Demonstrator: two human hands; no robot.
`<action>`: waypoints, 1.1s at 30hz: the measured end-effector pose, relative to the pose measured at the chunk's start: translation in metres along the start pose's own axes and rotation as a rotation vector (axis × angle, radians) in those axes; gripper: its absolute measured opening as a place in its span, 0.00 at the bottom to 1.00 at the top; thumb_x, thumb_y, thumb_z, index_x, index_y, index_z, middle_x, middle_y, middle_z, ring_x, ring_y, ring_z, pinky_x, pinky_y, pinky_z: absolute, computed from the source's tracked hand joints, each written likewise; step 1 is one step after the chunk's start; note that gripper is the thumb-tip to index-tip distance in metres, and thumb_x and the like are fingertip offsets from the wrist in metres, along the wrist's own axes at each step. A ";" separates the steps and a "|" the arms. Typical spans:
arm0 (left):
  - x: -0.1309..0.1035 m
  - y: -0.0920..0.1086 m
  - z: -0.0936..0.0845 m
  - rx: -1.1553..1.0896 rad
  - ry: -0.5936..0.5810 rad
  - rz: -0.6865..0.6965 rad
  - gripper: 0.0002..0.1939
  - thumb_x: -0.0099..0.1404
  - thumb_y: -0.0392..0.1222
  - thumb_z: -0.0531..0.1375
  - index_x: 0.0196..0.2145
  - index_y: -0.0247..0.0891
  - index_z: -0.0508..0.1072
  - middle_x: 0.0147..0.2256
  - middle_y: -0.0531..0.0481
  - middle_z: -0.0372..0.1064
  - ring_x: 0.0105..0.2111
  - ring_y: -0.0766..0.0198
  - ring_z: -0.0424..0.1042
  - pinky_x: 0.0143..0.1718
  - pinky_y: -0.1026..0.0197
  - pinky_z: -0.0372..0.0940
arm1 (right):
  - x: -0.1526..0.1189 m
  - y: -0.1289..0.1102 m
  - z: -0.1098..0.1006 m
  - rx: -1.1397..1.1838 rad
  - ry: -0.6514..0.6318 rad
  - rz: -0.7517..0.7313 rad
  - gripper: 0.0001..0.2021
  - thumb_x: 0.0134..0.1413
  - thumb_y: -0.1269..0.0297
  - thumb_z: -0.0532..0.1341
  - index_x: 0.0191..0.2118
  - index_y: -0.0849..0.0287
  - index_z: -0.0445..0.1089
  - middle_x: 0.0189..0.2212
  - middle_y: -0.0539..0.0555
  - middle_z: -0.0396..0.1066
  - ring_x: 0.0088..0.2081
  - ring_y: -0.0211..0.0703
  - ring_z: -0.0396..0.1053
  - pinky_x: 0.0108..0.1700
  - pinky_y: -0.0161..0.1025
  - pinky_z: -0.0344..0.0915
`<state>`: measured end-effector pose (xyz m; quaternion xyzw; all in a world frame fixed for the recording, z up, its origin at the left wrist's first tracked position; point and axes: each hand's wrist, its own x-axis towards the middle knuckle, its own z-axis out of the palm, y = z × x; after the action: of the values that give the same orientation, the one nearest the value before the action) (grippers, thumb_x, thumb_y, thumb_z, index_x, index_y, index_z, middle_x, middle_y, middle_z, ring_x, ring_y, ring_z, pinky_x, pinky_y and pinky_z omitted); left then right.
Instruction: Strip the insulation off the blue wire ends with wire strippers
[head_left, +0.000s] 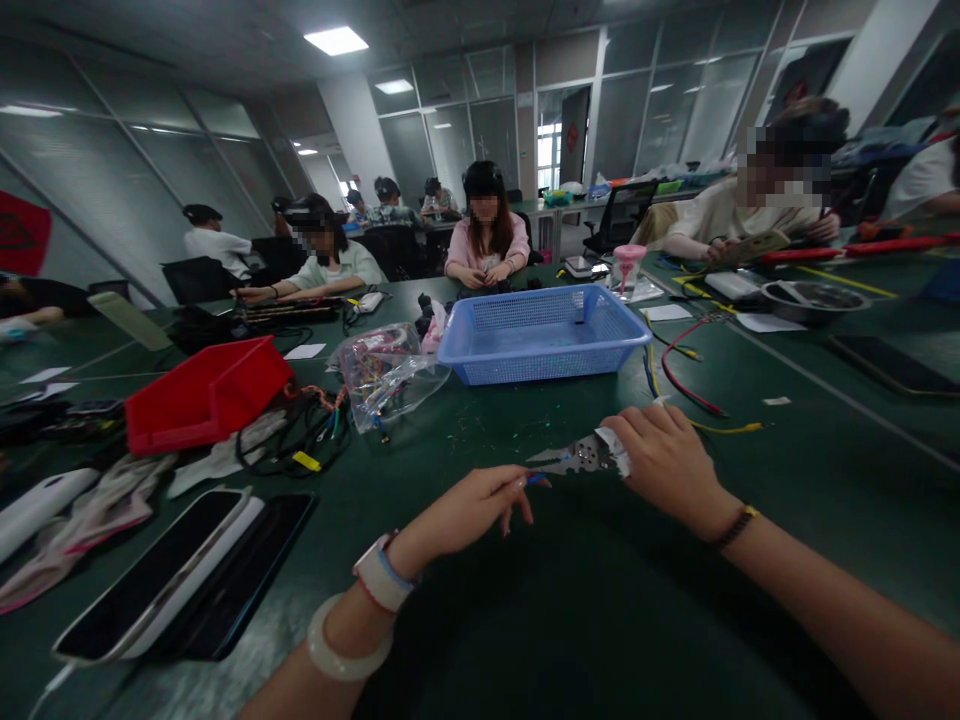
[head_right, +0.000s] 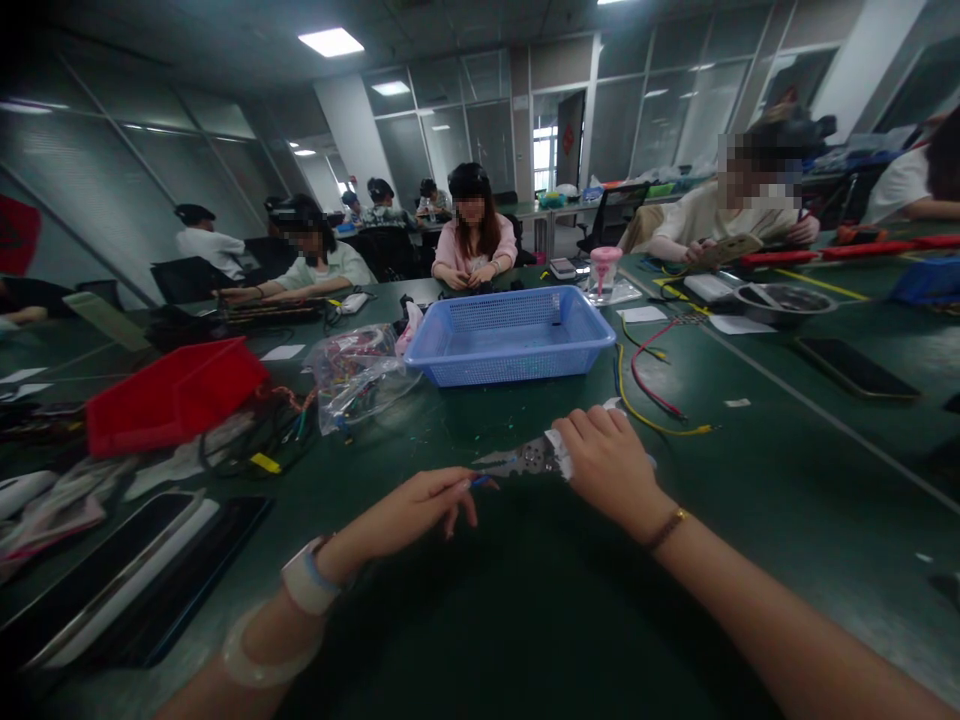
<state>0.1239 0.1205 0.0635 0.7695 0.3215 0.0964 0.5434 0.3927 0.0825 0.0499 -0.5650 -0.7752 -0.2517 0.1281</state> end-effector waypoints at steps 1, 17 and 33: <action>0.001 -0.002 0.000 -0.078 -0.045 -0.017 0.18 0.72 0.46 0.46 0.50 0.36 0.68 0.34 0.49 0.71 0.25 0.71 0.67 0.26 0.68 0.60 | 0.000 0.000 0.000 -0.003 0.006 -0.005 0.09 0.55 0.69 0.56 0.40 0.60 0.71 0.33 0.56 0.69 0.35 0.48 0.58 0.40 0.43 0.50; 0.003 -0.012 0.006 -0.812 -0.395 -0.209 0.14 0.69 0.41 0.54 0.46 0.32 0.73 0.31 0.48 0.72 0.23 0.71 0.71 0.16 0.72 0.55 | -0.003 0.001 0.006 0.004 0.062 -0.064 0.10 0.56 0.70 0.54 0.40 0.59 0.71 0.34 0.56 0.71 0.35 0.47 0.60 0.44 0.46 0.52; 0.007 -0.012 0.017 -0.937 -0.371 -0.234 0.10 0.63 0.40 0.61 0.40 0.30 0.74 0.30 0.49 0.72 0.18 0.75 0.68 0.13 0.73 0.53 | -0.007 -0.001 0.017 0.034 -0.027 -0.031 0.26 0.51 0.80 0.53 0.56 0.60 0.63 0.56 0.60 0.65 0.35 0.43 0.72 0.35 0.39 0.66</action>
<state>0.1329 0.1137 0.0447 0.4064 0.2260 0.0305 0.8848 0.3951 0.0860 0.0316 -0.5542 -0.7896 -0.2328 0.1234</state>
